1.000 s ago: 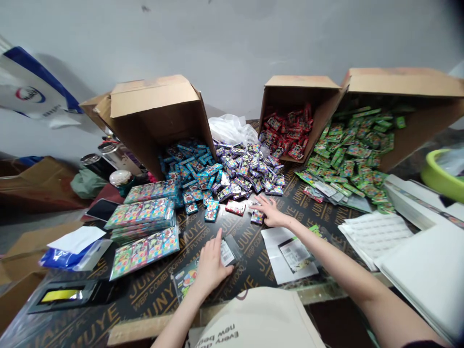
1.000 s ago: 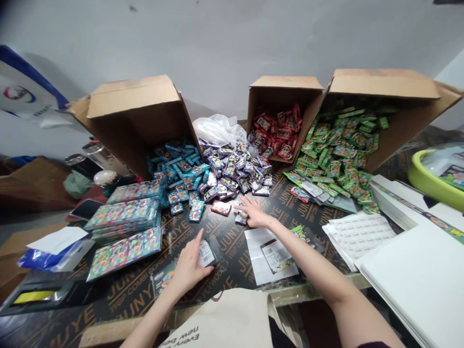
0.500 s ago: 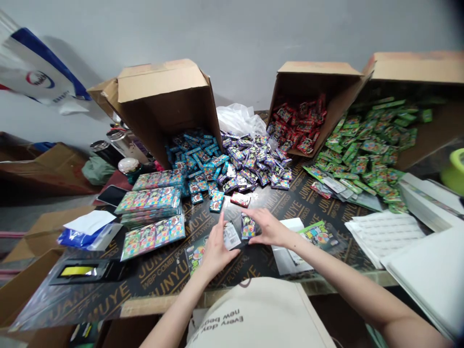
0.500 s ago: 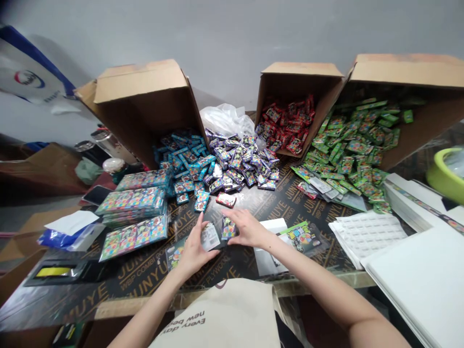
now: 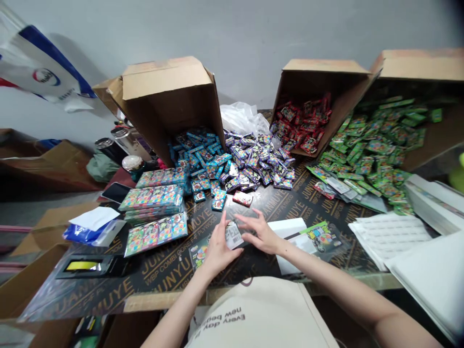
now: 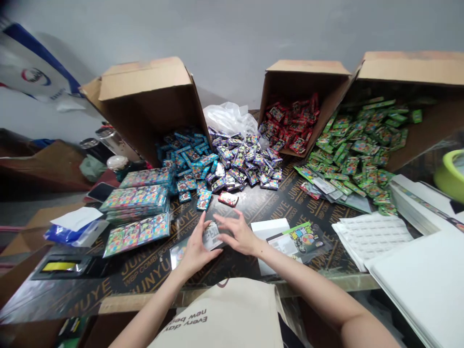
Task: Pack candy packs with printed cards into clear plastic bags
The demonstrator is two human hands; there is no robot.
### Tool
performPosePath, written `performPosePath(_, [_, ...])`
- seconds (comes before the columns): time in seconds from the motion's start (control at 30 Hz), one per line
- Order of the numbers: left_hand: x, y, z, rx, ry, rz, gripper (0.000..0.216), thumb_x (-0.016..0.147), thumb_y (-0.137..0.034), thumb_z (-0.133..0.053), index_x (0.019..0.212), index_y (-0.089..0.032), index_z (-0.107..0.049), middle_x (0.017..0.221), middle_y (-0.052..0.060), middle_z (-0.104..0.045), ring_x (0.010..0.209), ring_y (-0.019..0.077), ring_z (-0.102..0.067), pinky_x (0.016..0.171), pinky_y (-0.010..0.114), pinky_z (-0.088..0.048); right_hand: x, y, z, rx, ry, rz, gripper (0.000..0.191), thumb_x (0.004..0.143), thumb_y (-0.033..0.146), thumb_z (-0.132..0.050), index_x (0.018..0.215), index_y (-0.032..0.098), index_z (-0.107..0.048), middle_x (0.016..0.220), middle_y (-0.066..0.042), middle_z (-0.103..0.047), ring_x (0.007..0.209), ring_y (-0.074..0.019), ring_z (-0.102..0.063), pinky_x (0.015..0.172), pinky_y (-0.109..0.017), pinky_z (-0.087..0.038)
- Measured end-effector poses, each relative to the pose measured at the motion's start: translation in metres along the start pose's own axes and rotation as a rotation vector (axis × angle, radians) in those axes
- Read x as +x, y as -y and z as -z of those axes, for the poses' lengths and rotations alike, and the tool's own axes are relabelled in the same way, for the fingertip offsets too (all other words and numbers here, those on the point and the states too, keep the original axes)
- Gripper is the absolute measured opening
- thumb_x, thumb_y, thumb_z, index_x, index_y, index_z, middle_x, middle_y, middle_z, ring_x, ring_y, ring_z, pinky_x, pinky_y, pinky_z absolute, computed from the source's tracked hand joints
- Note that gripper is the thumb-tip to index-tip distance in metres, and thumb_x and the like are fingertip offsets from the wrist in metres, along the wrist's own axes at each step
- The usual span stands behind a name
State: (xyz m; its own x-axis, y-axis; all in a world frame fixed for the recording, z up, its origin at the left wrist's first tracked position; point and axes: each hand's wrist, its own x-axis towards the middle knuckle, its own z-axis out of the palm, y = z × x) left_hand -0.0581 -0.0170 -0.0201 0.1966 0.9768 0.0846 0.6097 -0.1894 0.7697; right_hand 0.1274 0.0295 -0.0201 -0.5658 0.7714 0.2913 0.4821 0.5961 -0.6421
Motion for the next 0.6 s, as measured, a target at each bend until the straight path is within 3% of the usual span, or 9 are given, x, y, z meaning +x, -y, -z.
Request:
performPosePath(0.13, [-0.003,-0.001,-0.005,0.052,0.014,0.020,0.104,0.057,-0.020,-0.068,0.139,-0.025,-0.003,0.121,0.008,-0.046,0.112,0.0236,-0.044,0.097,0.040,-0.033,0.031,-0.035,-0.004,-0.139,-0.260,-0.260,0.054,0.078,0.033,-0.055,0.128,0.018,-0.039,0.119,-0.014,-0.053,0.111,-0.0268,-0.046,0.094,-0.045,-0.028])
performPosePath(0.2, [-0.004,0.001,-0.007,0.080,0.057,0.005,0.103,0.056,-0.020,-0.068,0.139,-0.025,-0.006,0.120,0.008,-0.046,0.111,0.0242,-0.044,0.095,0.041,-0.034,0.042,-0.053,-0.002,-0.150,-0.209,-0.270,0.050,0.074,0.027,-0.059,0.121,0.016,-0.047,0.113,-0.013,-0.054,0.105,-0.0259,-0.048,0.088,-0.040,-0.035])
performPosePath(0.27, [-0.003,0.005,-0.007,0.112,0.094,-0.023,0.099,0.055,-0.023,-0.070,0.137,-0.025,-0.016,0.120,0.009,-0.046,0.110,0.0248,-0.044,0.095,0.042,-0.034,0.046,-0.061,0.004,-0.108,-0.151,-0.228,0.032,0.073,0.022,-0.057,0.105,0.016,-0.057,0.101,-0.009,-0.058,0.094,-0.0213,-0.052,0.082,-0.033,-0.039])
performPosePath(0.33, [0.001,0.006,-0.006,0.135,0.043,-0.024,0.093,0.055,-0.030,-0.072,0.135,-0.024,-0.024,0.123,0.010,-0.044,0.114,0.0261,-0.040,0.097,0.043,-0.032,0.046,-0.058,0.014,-0.036,-0.126,-0.219,0.016,0.076,0.024,-0.054,0.087,0.015,-0.062,0.085,-0.005,-0.060,0.080,-0.0165,-0.053,0.073,-0.028,-0.041])
performPosePath(0.4, [0.008,0.003,-0.004,0.111,-0.076,0.006,0.086,0.058,-0.038,-0.071,0.133,-0.022,-0.031,0.126,0.011,-0.043,0.117,0.0272,-0.038,0.098,0.044,-0.030,0.044,-0.048,0.026,0.098,-0.027,-0.232,0.022,0.081,0.030,-0.049,0.073,0.014,-0.061,0.066,0.000,-0.055,0.064,-0.0127,-0.050,0.061,-0.024,-0.039])
performPosePath(0.43, [0.013,-0.001,-0.005,0.064,-0.108,0.027,0.077,0.060,-0.041,-0.069,0.129,-0.020,-0.038,0.123,0.011,-0.046,0.115,0.0274,-0.040,0.096,0.043,-0.031,0.042,-0.042,0.032,0.180,0.049,-0.241,0.028,0.083,0.033,-0.046,0.068,0.014,-0.060,0.059,0.002,-0.051,0.058,-0.0112,-0.047,0.056,-0.022,-0.037])
performPosePath(0.5, [0.023,-0.010,-0.007,-0.128,-0.043,0.092,0.051,0.068,-0.047,-0.061,0.108,-0.016,-0.058,0.104,0.010,-0.060,0.101,0.0260,-0.052,0.089,0.040,-0.038,0.038,-0.028,0.042,0.328,0.185,-0.250,0.038,0.085,0.040,-0.040,0.066,0.013,-0.060,0.054,0.003,-0.048,0.053,-0.0102,-0.045,0.051,-0.021,-0.035])
performPosePath(0.53, [0.028,-0.014,-0.009,-0.267,0.031,0.141,0.043,0.071,-0.048,-0.058,0.095,-0.014,-0.065,0.091,0.009,-0.064,0.090,0.0242,-0.056,0.083,0.037,-0.041,0.035,-0.021,0.045,0.368,0.191,-0.254,0.040,0.086,0.043,-0.038,0.071,0.013,-0.061,0.058,0.002,-0.051,0.055,-0.0105,-0.047,0.052,-0.021,-0.036])
performPosePath(0.6, [0.034,-0.021,-0.013,-0.563,0.136,0.264,0.041,0.073,-0.049,-0.054,0.078,-0.010,-0.068,0.071,0.007,-0.066,0.071,0.0199,-0.059,0.073,0.032,-0.044,0.027,-0.009,0.048,0.340,0.072,-0.244,0.039,0.082,0.048,-0.043,0.096,0.015,-0.060,0.083,-0.003,-0.059,0.070,-0.0136,-0.053,0.062,-0.025,-0.042])
